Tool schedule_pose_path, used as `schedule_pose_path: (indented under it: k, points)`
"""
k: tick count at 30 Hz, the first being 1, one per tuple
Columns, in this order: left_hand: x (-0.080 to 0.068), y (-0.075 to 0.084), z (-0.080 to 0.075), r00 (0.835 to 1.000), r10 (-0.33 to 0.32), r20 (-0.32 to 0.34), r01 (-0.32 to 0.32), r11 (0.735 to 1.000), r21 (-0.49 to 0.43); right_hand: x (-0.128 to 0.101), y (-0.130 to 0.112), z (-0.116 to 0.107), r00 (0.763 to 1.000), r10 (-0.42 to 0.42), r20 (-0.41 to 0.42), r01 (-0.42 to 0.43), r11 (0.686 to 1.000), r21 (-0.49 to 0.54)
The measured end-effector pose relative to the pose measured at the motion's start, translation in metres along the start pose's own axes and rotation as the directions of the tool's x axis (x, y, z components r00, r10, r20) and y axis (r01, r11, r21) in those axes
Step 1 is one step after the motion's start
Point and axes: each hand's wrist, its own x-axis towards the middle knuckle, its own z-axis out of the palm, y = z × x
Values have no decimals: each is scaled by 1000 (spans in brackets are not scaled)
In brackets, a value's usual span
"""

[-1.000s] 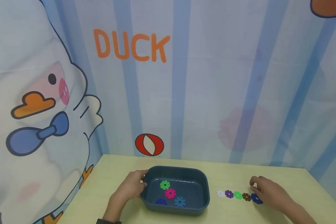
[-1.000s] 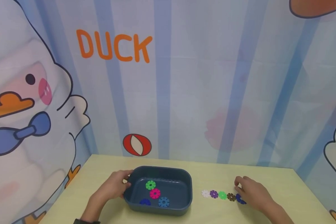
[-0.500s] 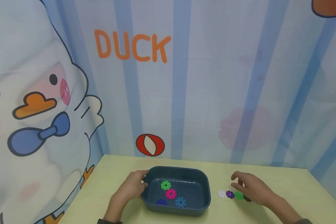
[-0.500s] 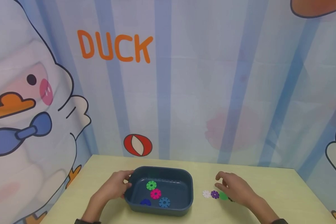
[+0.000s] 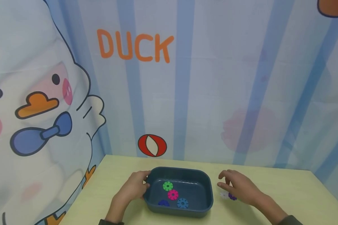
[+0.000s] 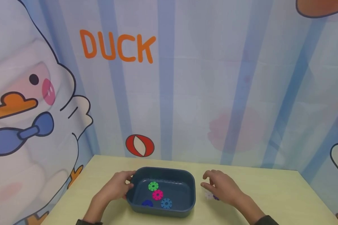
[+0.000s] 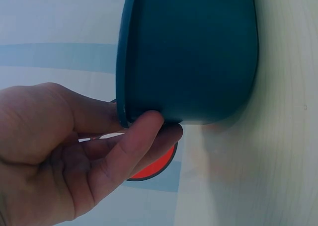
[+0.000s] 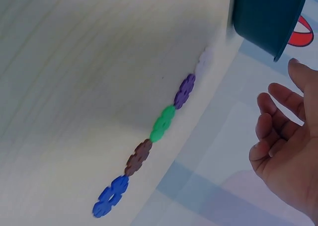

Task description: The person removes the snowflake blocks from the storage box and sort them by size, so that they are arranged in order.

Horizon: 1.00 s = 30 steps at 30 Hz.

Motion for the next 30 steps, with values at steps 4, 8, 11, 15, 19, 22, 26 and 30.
schedule_pose_path:
  k: [4,8,11,15,19,22,26,30]
  points:
    - [0,-1,0,1000,4,2,-4,1000,4,5,-10,7,996,-68,-65,63,996,-65]
    - [-1,-1,-1,1000,2,6,-2,1000,-12,13,-21,13,994,-87,-70,80,991,-106]
    - [-1,0,-1,1000,-4,2,4,1000,-9,18,-29,18,996,-76,-42,71,991,-115]
    - [-1,0,-1,1000,-3,6,3,1000,-9,25,-40,25,996,-90,-18,87,990,-109]
    - [-1,-1,-3,1000,5,0,-5,1000,6,33,-50,34,987,-154,-38,149,981,-123]
    - [-1,-2,-4,1000,-1,-7,1,1000,15,40,-56,40,979,-202,-40,195,972,-134]
    - [-1,-2,-3,1000,7,-10,-7,1000,11,50,-61,47,973,-231,9,231,966,-117]
    - [0,-3,-1,1000,20,-5,-20,1000,-7,54,-64,54,974,-204,102,209,977,-40]
